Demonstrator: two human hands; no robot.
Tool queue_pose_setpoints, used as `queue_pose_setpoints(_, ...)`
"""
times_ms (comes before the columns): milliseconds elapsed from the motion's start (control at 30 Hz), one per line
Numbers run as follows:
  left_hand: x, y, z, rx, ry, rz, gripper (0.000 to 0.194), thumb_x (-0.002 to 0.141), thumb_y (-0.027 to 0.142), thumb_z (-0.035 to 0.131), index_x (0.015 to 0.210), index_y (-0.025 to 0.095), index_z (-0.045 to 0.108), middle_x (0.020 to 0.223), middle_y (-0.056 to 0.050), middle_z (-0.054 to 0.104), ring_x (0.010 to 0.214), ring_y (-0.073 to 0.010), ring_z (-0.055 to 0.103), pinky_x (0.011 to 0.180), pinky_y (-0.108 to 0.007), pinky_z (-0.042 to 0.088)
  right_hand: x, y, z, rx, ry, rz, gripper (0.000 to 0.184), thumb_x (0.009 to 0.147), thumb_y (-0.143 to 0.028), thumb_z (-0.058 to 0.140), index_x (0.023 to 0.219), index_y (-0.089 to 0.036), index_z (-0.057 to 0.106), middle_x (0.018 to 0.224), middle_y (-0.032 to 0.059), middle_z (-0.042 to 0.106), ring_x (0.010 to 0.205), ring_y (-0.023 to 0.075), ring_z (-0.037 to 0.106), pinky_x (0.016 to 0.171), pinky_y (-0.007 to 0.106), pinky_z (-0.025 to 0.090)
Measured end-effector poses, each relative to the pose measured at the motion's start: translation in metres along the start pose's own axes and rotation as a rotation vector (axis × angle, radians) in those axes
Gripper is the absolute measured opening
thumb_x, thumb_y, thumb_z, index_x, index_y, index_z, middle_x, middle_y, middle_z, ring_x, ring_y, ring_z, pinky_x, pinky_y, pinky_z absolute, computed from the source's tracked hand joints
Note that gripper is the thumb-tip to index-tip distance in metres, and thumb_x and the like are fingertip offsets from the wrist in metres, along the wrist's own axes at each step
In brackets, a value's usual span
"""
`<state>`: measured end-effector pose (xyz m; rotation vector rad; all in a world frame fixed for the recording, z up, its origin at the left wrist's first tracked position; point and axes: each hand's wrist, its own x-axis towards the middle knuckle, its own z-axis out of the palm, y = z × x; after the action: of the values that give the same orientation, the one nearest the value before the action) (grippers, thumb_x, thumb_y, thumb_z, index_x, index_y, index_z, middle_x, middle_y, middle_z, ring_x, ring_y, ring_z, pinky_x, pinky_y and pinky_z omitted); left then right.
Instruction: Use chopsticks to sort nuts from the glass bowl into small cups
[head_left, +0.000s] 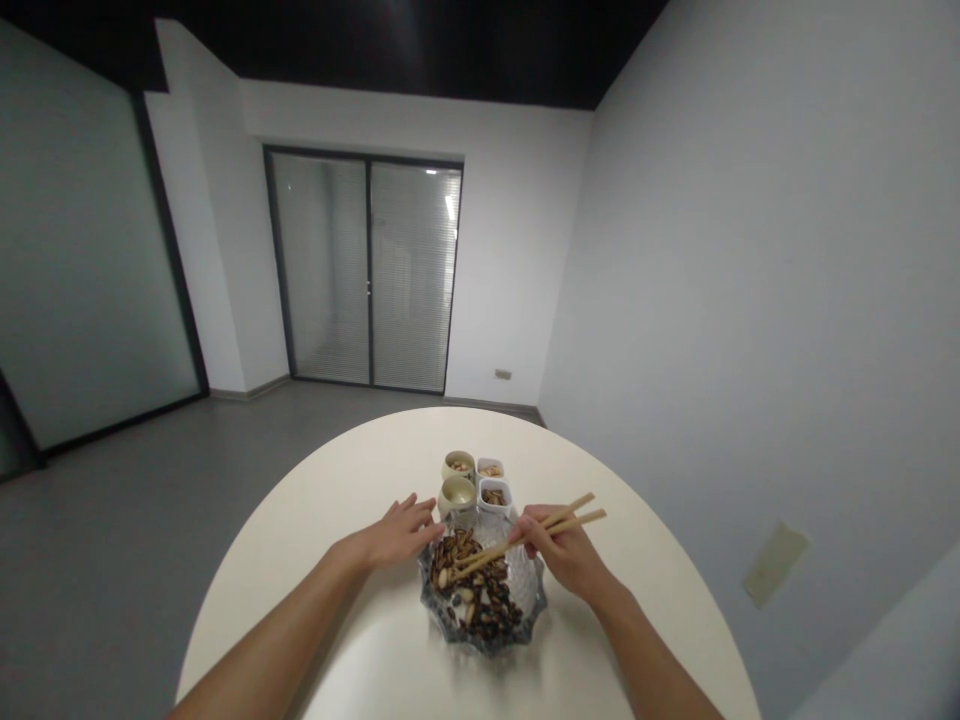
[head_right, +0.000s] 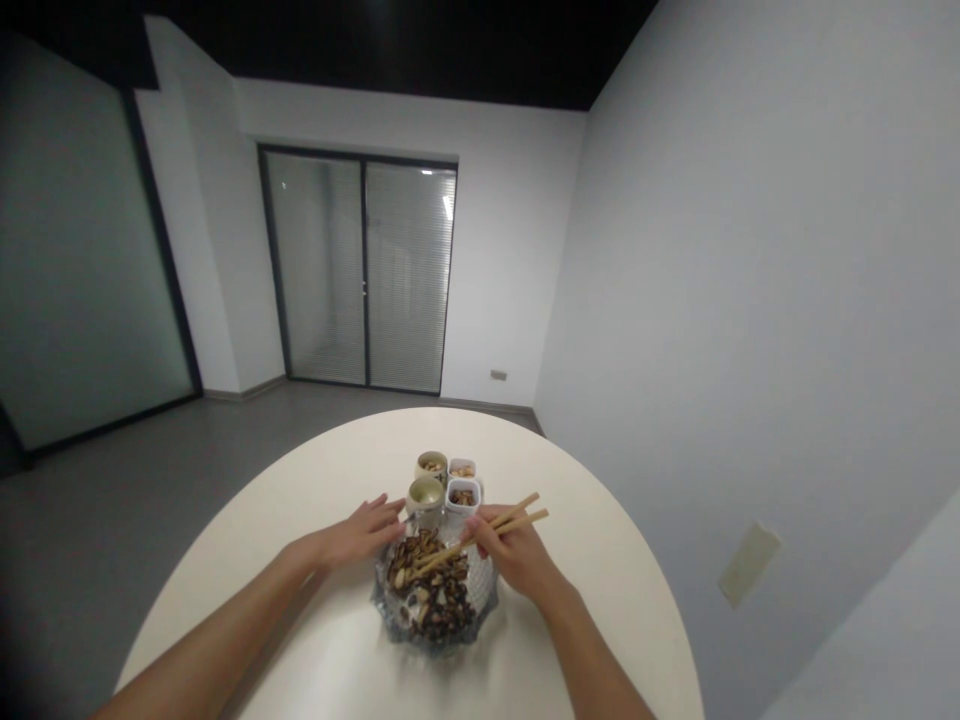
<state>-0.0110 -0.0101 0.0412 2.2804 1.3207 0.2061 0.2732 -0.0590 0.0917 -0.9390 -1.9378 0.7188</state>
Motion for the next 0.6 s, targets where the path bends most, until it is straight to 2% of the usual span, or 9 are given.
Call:
queue_pose_setpoints(133,0.0006,-0.0015,0.0008,0.012,0.008,0.006,0.066,0.094,0.071,0.018,0.118,0.024,0.059,0.154,-0.006,0.023,0.141,-0.0354,0.006,0.111,-0.055,0.005,-0.0005,0.0026,-0.0034,0.017,0.059,0.016,0.055,0.09,-0.057,0.045,0.066,-0.015,0.07,0.048,0.0004,0.052,0.046,0.0113,0.048,0.044,0.021,0.036)
queue_pose_setpoints(300,0.0003,-0.0009,0.0004,0.018,0.003,0.009,0.064,0.095,0.069,0.018,0.117,0.024,0.059,0.154,-0.005,0.022,0.141,-0.0359,0.007,0.11,-0.057,0.006,-0.0036,0.0067,-0.0051,0.065,0.072,0.063,0.061,0.09,-0.06,0.042,0.061,-0.014,0.069,0.044,0.0003,0.05,0.041,0.0103,0.046,0.04,0.02,0.034)
queue_pose_setpoints(400,0.0003,-0.0013,0.0007,0.014,0.003,0.014,0.063,0.095,0.068,0.019,0.117,0.025,0.059,0.154,-0.004,0.022,0.141,-0.0357,0.007,0.11,-0.058,0.006,-0.005,0.0071,-0.0051,0.056,0.032,0.077,0.063,0.091,-0.06,0.039,0.06,-0.014,0.068,0.042,-0.0005,0.047,0.039,0.0096,0.044,0.039,0.02,0.033)
queue_pose_setpoints(600,0.0002,-0.0013,0.0009,0.001,0.004,0.006,0.064,0.094,0.07,0.019,0.122,0.027,0.057,0.154,-0.003,0.021,0.141,-0.034,0.005,0.111,-0.056,0.004,-0.0052,0.0056,-0.0032,0.005,-0.039,0.05,0.054,0.092,-0.055,0.044,0.068,-0.014,0.07,0.047,-0.0007,0.051,0.043,0.0098,0.047,0.043,0.02,0.036)
